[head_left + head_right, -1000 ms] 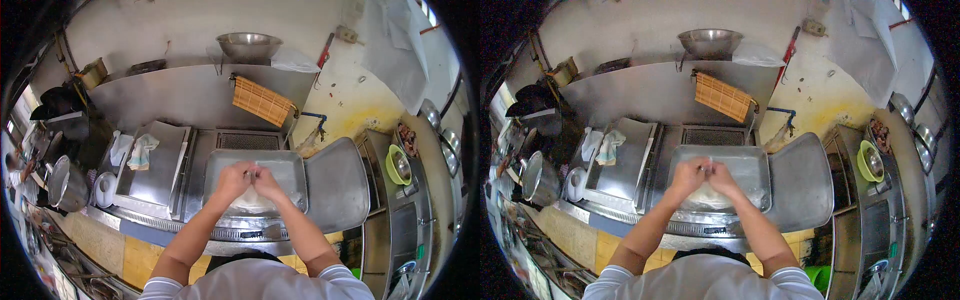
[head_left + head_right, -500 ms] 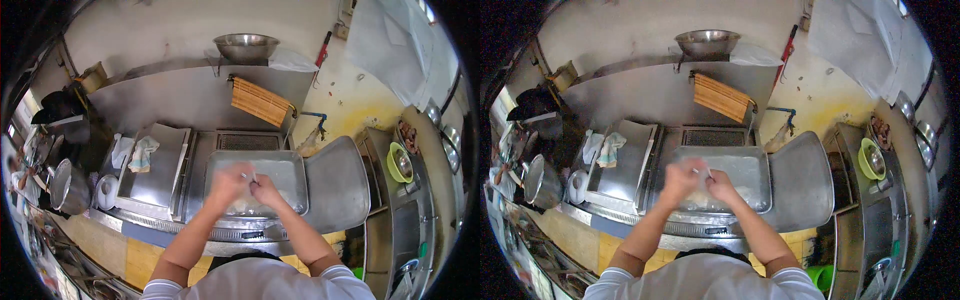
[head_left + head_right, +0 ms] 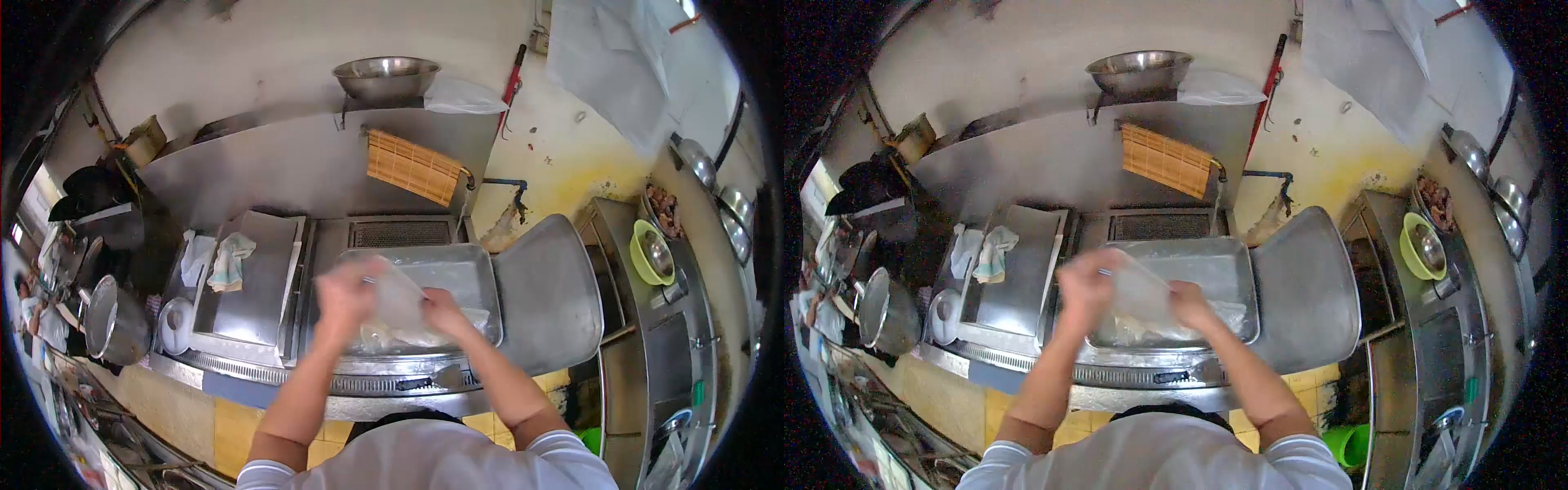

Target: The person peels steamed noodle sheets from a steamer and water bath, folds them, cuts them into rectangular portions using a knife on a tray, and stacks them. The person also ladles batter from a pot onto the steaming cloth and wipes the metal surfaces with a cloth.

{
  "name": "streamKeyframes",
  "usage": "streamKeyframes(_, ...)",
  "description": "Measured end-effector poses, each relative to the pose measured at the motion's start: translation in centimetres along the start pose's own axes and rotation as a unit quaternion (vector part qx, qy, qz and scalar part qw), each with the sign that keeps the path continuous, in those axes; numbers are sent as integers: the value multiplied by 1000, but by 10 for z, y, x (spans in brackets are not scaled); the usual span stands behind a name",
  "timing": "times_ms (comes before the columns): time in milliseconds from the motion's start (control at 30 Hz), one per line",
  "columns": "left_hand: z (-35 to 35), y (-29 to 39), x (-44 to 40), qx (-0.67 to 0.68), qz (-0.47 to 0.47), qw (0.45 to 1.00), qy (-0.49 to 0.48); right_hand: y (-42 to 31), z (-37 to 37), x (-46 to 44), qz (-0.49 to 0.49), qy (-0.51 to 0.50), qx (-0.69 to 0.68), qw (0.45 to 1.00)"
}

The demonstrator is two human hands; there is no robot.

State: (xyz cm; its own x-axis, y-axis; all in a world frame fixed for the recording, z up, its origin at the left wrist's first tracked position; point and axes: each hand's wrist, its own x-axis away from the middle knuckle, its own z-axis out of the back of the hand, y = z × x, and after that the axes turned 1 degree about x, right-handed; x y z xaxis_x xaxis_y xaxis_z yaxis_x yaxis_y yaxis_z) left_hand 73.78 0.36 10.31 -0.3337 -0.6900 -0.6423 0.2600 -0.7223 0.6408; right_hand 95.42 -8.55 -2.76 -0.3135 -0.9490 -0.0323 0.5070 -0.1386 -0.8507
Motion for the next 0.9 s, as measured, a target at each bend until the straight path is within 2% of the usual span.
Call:
streamKeyframes(33, 18, -18, -7, 70, 71, 994, 49, 21, 18, 9, -43, 4, 58, 997)
streamKeyframes(67, 43, -7, -19, 56, 85, 990, 102, 46, 42, 17, -84, 6, 117, 990)
streamKeyframes(100, 60, -4, -23, 29, 148, 984, 92, 87, 59, 21, -88, 1, 191, 978)
streamKeyframes(133, 55, -21, -16, 49, 132, 985, 97, 116, 64, 21, -93, -5, 262, 961)
streamKeyframes(167, 46, -40, -4, 70, 116, 986, 101, 105, 62, 19, -69, 6, 223, 972)
streamKeyframes(233, 13, -28, 13, -36, 70, 997, 7, 45, 58, 15, -25, 31, 148, 988)
streamKeyframes(300, -27, -11, 32, -32, -6, 997, -77, -24, 27, 7, 111, 61, -69, 990)
streamKeyframes(367, -30, 20, 25, 22, -20, 996, -85, -93, 16, 14, 19, -32, -185, 982)
streamKeyframes(400, -27, 31, 19, 51, -28, 994, -93, -75, 12, 11, 11, -32, -111, 993)
streamKeyframes(467, 5, 12, -1, -5, -36, 999, -7, -2, 3, -1, -6, -36, 40, 999)
streamKeyframes(500, 22, 0, -9, 75, 12, 995, 62, 36, 10, 1, -23, 17, 80, 996)
streamKeyframes(533, 41, -2, -17, 72, 71, 988, 121, 67, 26, 7, -39, 69, 118, 990)
streamKeyframes(567, 56, -4, -22, 89, 135, 977, 142, 83, 50, 13, -20, 60, 167, 984)
streamKeyframes(600, 61, -33, -15, 49, 123, 979, 154, 94, 71, 17, -2, 50, 216, 975)
streamKeyframes(667, 60, -70, 4, -17, 182, 970, 162, 97, 103, 22, -66, 56, 275, 957)
streamKeyframes(700, 58, -89, 16, -49, 211, 962, 164, 97, 117, 26, -64, 74, 261, 960)
streamKeyframes(800, 47, -171, 57, -114, 340, 929, 94, 91, 143, 24, -70, 120, 190, 972)
streamKeyframes(900, 27, -177, 79, -100, 369, 924, 30, 72, 154, 17, -94, 117, 46, 988)
